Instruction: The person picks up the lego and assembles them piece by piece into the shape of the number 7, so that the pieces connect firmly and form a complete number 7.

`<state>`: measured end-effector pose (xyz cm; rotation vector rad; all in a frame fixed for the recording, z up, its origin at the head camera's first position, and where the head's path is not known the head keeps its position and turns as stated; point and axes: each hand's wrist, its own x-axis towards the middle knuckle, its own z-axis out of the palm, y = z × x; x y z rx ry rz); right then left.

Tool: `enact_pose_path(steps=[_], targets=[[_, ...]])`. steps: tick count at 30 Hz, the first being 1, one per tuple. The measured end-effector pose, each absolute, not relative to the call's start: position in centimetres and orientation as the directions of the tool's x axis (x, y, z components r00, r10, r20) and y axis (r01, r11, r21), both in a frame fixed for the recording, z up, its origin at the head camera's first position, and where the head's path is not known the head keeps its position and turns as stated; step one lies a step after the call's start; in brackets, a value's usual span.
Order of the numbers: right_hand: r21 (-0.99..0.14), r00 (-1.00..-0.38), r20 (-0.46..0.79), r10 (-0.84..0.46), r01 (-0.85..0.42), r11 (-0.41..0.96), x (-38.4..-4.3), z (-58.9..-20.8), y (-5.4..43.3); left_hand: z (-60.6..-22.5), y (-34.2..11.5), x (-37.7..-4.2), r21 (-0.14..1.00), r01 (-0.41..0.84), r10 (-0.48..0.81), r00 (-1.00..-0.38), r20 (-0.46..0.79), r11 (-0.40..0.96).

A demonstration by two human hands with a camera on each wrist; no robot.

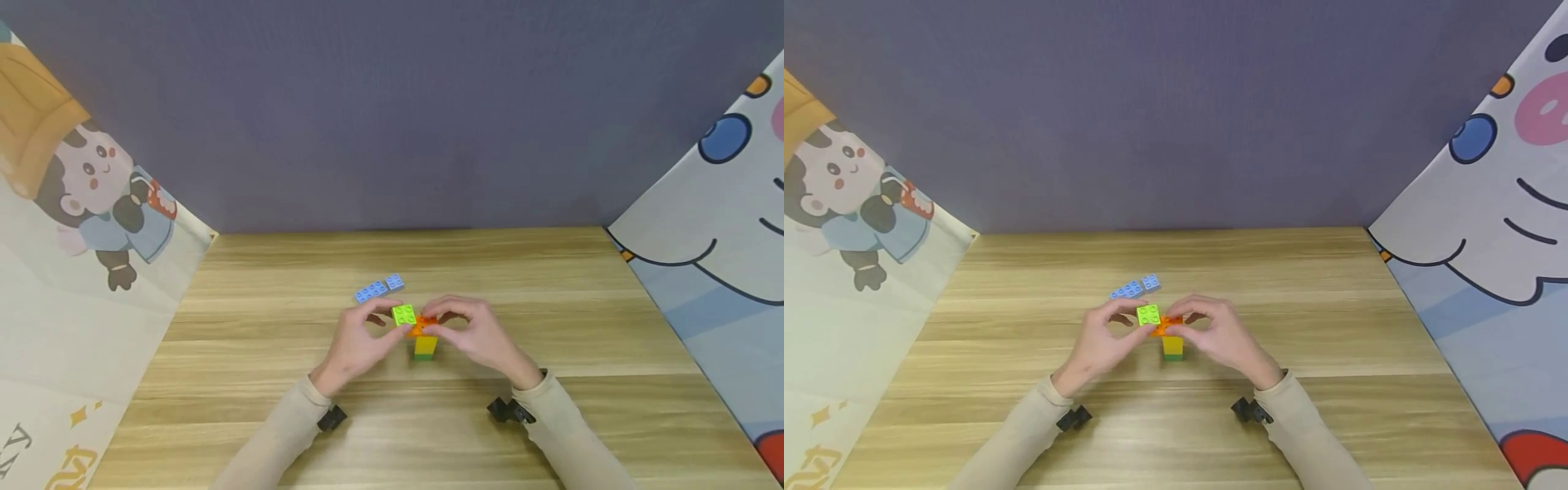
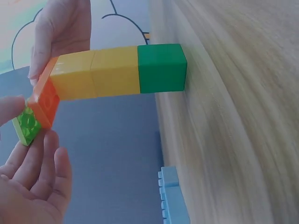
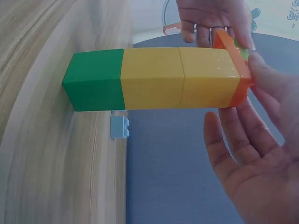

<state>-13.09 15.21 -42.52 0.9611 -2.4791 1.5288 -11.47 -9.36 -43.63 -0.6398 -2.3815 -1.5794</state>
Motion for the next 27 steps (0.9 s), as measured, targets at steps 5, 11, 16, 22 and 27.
enact_pose_path(steps=[5, 11, 16, 22, 27], targets=[[-0.769, -0.805, 0.345, -0.483, -0.537, 0.346, -12.9, -42.4, 15.3, -43.5, -10.0, -11.4, 0.900, 0.352, 0.193, -0.931, 0.309, 0.258], [-0.769, -0.793, 0.354, -0.495, -0.549, 0.329, -12.9, -42.6, 15.3, -43.3, -10.8, -11.2, 0.965, 0.208, 0.171, -0.969, 0.181, 0.158], [-0.761, -0.784, 0.372, -0.496, -0.564, 0.320, -13.0, -42.6, 15.3, -43.2, -11.4, -11.2, 0.985, 0.123, 0.194, -0.976, 0.098, 0.119], [-0.753, -0.774, 0.389, -0.500, -0.580, 0.312, -13.0, -42.6, 15.2, -43.5, -11.8, -11.2, 0.993, 0.080, 0.239, -0.969, 0.056, 0.092], [-0.739, -0.765, 0.401, -0.503, -0.595, 0.315, -13.1, -42.7, 15.2, -43.6, -11.9, -11.0, 0.990, 0.076, 0.270, -0.962, 0.041, 0.123]])
